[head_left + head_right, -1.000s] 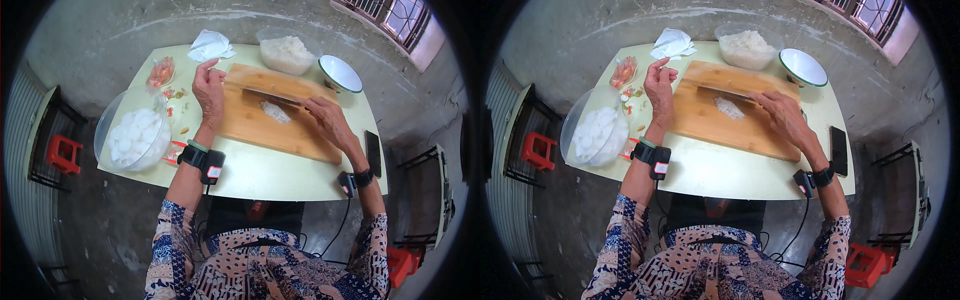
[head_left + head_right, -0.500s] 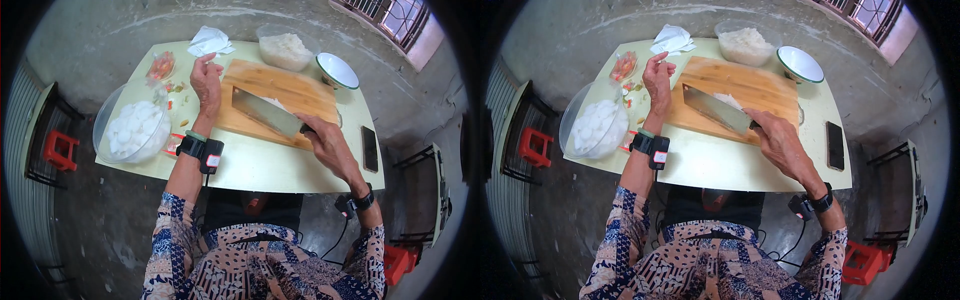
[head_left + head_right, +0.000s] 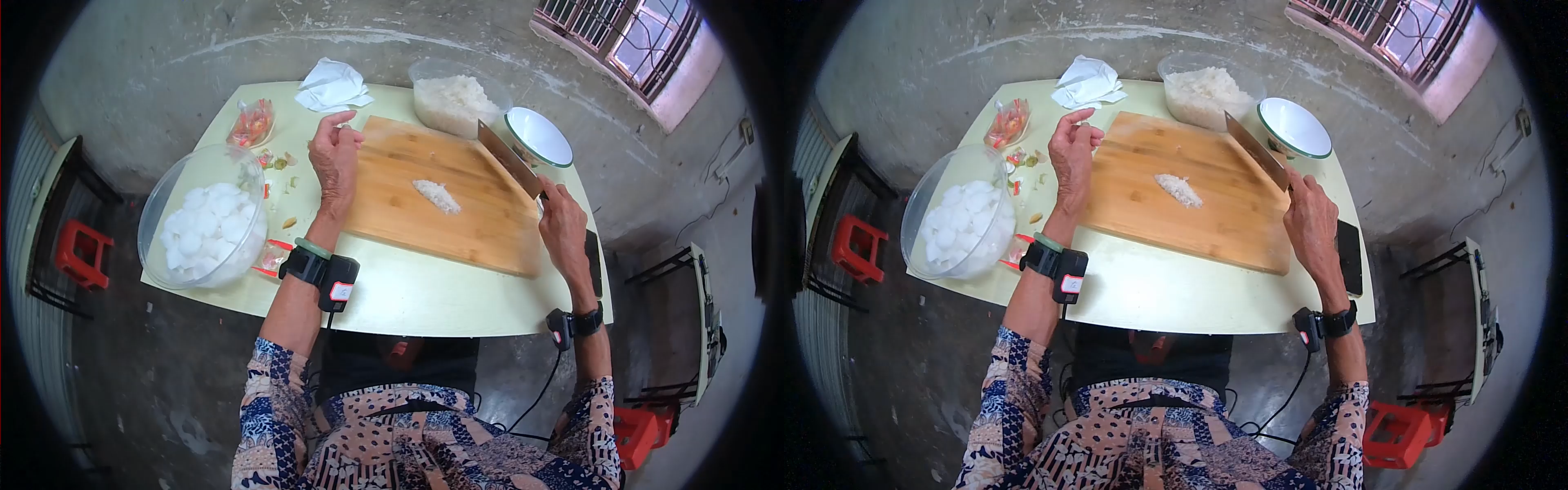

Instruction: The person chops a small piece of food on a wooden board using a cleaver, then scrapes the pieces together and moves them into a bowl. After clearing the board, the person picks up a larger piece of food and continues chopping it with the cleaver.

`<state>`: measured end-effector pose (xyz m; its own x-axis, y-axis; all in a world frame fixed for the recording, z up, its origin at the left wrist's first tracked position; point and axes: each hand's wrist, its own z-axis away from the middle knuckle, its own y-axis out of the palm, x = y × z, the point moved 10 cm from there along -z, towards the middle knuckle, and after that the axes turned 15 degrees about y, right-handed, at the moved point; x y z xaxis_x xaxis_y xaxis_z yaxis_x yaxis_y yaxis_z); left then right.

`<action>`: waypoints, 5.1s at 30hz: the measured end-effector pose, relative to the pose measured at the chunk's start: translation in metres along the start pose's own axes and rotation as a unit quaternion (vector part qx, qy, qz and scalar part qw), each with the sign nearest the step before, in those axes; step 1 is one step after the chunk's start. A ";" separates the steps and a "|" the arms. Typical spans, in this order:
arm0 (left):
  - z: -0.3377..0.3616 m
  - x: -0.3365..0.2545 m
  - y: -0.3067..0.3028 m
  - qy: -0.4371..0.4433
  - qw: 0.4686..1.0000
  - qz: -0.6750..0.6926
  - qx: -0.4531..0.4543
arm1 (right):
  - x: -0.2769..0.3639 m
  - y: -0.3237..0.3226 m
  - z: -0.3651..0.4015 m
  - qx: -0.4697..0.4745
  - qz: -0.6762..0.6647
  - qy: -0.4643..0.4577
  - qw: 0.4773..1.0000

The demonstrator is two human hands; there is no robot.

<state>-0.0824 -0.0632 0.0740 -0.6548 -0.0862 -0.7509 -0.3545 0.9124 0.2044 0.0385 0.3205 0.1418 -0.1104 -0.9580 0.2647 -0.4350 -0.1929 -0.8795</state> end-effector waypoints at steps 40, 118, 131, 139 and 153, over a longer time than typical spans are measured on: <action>0.004 0.001 -0.004 -0.004 0.999 -0.051 0.000 | 0.085 0.043 -0.011 0.063 -0.073 -0.211 0.973; 0.063 -0.030 -0.037 -0.066 0.974 -0.129 0.173 | -0.010 -0.034 0.142 0.135 -0.314 0.152 0.927; 0.086 -0.072 -0.033 0.040 0.961 -0.154 0.225 | -0.080 -0.147 0.151 0.103 -0.119 0.049 0.986; 0.122 -0.113 0.009 0.093 0.942 -0.160 0.280 | -0.114 -0.149 0.165 0.128 -0.051 0.090 0.986; 0.136 -0.118 0.010 0.151 0.917 -0.195 0.315 | -0.104 -0.134 0.148 0.136 -0.036 0.044 0.989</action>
<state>0.0823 0.0103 0.0792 -0.7483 -0.4753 -0.4627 -0.2075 0.8303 -0.5173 0.2405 0.4144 0.1742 -0.1709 -0.9193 0.3545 -0.1886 -0.3226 -0.9276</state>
